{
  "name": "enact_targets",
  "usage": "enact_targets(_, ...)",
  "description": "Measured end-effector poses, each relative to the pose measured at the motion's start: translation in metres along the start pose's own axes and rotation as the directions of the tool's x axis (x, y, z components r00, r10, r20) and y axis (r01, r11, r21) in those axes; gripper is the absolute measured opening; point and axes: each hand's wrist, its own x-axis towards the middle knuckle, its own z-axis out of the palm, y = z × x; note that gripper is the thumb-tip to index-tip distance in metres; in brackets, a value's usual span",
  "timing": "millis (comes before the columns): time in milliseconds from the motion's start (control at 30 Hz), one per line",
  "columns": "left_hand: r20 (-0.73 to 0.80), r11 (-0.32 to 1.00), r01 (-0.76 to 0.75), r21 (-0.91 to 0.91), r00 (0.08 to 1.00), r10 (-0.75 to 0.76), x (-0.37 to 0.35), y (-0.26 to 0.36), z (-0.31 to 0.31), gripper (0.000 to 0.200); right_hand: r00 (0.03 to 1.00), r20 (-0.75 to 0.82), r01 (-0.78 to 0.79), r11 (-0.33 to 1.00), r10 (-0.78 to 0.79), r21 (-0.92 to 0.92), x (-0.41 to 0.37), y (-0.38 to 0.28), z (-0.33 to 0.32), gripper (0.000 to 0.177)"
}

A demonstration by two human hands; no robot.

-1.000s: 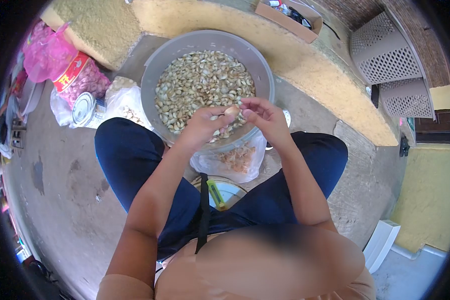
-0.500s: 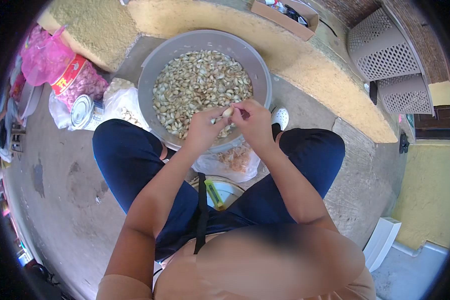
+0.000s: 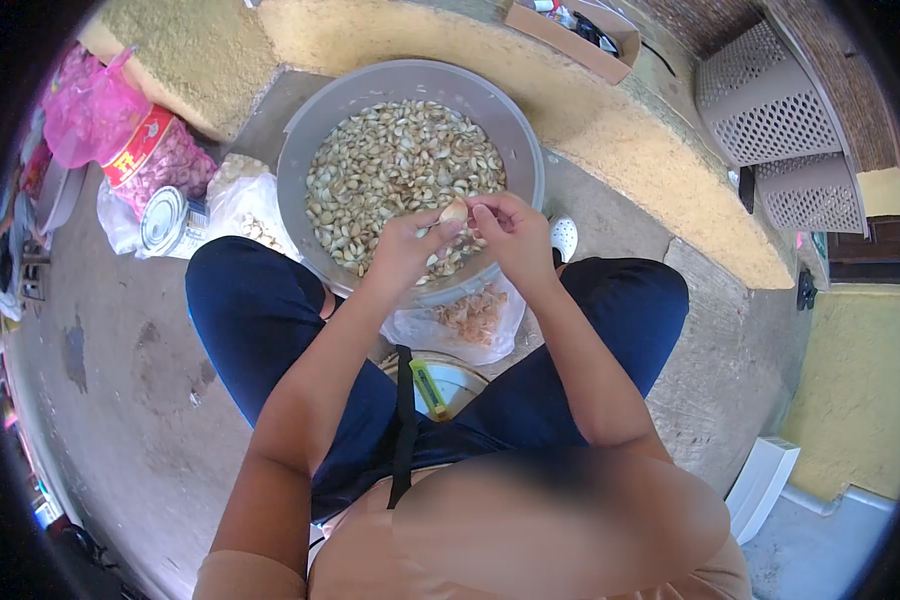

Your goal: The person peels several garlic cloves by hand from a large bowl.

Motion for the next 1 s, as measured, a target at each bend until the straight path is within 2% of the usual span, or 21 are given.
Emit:
enact_targets(33, 0.003, 1.000, -0.003, 0.006, 1.000, 0.003, 0.001, 0.000, -0.001, 0.021, 1.000, 0.004, 0.013, 1.000, -0.013, 0.029, -0.001, -0.004, 0.000, 0.014)
enact_targets(100, 0.011, 1.000, -0.009, 0.020, 1.000, 0.009, 0.003, -0.003, -0.002, 0.021, 1.000, 0.011, 0.014, 0.999, -0.014, -0.042, -0.003, -0.012, -0.001, 0.015)
enact_targets(200, -0.059, 0.972, -0.217, 0.092, 0.973, 0.223, 0.004, -0.012, 0.003, 0.021, 1.000, 0.012, -0.011, 0.988, 0.013, -0.151, -0.006, -0.021, -0.002, 0.016)
enact_targets(300, -0.030, 0.881, -0.358, 0.308, 0.922, 0.385, 0.007, -0.015, 0.000, 0.024, 0.999, 0.030, -0.006, 0.976, 0.012, -0.216, -0.005, -0.019, -0.005, 0.015)
enact_targets(400, 0.019, 0.833, -0.351, 0.428, 0.925, 0.380, 0.003, -0.005, -0.004, 0.026, 0.997, 0.070, 0.038, 0.960, -0.019, -0.278, -0.004, -0.024, -0.009, 0.014)
enact_targets(633, 0.047, 0.800, -0.389, 0.458, 0.909, 0.414, 0.001, -0.002, -0.002, 0.025, 0.976, 0.112, 0.215, 0.886, -0.185, -0.410, -0.004, -0.023, -0.008, 0.014)
enact_targets(733, 0.034, 0.806, -0.380, 0.454, 0.911, 0.411, 0.000, -0.004, 0.000, 0.024, 0.973, 0.117, 0.230, 0.888, -0.199, -0.399, -0.003, -0.017, -0.007, 0.014)
enact_targets(833, 0.010, 0.815, -0.384, 0.434, 0.907, 0.422, -0.001, -0.002, 0.001, 0.024, 0.989, 0.103, 0.130, 0.941, -0.103, -0.314, -0.003, -0.021, -0.006, 0.013)
enact_targets(933, -0.009, 0.817, -0.424, 0.392, 0.886, 0.464, 0.001, -0.006, 0.001, 0.025, 0.982, 0.182, -0.012, 0.988, 0.040, -0.153, 0.001, -0.019, -0.011, 0.012)
enact_targets(1000, 0.009, 0.810, -0.442, 0.386, 0.880, 0.476, 0.002, -0.007, 0.000, 0.025, 0.975, 0.219, -0.007, 0.985, 0.045, -0.173, 0.002, -0.022, -0.013, 0.011)
